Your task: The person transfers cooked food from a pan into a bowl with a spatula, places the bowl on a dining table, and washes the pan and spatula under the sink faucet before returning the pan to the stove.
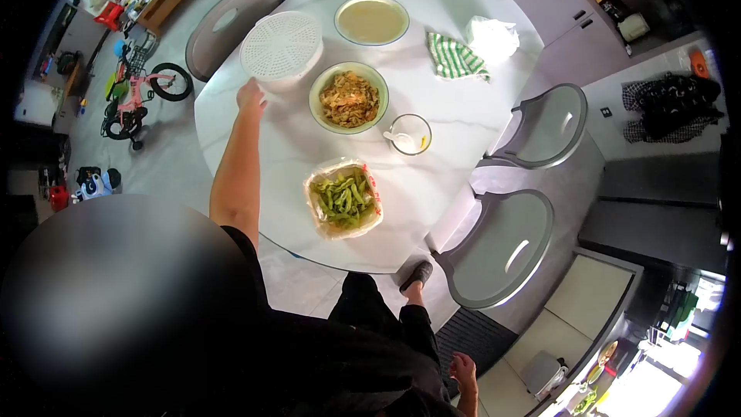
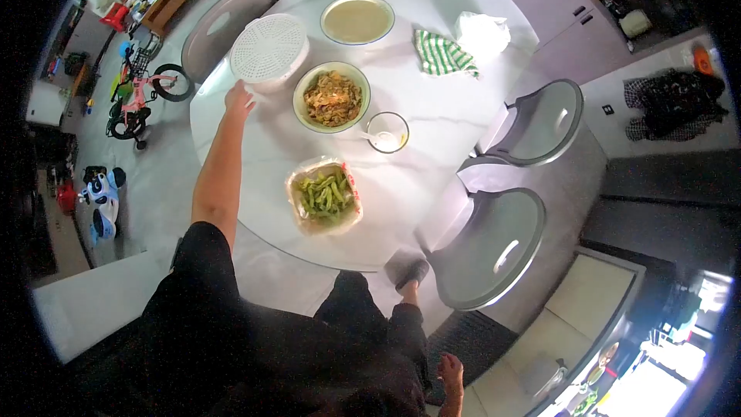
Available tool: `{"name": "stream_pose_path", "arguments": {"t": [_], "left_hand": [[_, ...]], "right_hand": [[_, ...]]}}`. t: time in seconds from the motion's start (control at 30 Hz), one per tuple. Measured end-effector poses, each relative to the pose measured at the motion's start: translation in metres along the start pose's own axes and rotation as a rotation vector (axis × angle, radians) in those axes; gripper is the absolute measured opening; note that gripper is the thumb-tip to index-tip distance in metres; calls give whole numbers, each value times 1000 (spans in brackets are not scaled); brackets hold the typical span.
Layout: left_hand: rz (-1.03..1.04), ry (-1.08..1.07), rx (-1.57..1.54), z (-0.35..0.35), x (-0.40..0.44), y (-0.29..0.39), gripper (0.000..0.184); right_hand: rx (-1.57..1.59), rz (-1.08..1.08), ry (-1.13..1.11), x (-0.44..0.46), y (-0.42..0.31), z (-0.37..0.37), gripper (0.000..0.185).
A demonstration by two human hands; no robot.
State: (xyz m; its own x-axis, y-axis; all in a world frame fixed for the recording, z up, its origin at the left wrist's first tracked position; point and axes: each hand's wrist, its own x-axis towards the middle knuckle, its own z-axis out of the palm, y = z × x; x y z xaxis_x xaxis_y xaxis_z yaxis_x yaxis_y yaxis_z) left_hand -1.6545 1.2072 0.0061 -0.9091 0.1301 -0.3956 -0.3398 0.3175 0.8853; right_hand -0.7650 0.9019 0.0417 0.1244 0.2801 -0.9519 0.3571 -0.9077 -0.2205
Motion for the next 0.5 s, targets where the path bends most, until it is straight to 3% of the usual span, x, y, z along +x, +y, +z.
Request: {"name": "stream_pose_path", "arguments": {"t": [0.07,0.13,0.2,0.27,0.3,0.33,0.37,0.43,0.5], "left_hand": [[73,165,-17,0,-15,5,28],[249,79,-371,3,-59,24,21],[499,-32,-441,11,-195,77,15],[831,-451,-346,-8,-277,87,12],[884,-523,-283,-13,-330,87,11],[998,-779,-401,-18,-357,68,13],[929,-892,-399,-14,-414,60,12],[991,-1207,-124,-3,-483,35,10],[834,-1539,62,-5,-539,-1,10]], "right_hand": [[1,-7,24,-2,9,1,30],[13,7,34,-3,15,4,30],[29,53,35,-13,23,5,30],[37,46,24,-11,44,3,29],[44,37,18,-7,55,2,28],[19,26,12,-6,61,1,28],[-6,12,7,-5,69,-1,28],[-16,-50,30,6,84,-2,29],[23,-142,93,25,101,-2,29]]}}
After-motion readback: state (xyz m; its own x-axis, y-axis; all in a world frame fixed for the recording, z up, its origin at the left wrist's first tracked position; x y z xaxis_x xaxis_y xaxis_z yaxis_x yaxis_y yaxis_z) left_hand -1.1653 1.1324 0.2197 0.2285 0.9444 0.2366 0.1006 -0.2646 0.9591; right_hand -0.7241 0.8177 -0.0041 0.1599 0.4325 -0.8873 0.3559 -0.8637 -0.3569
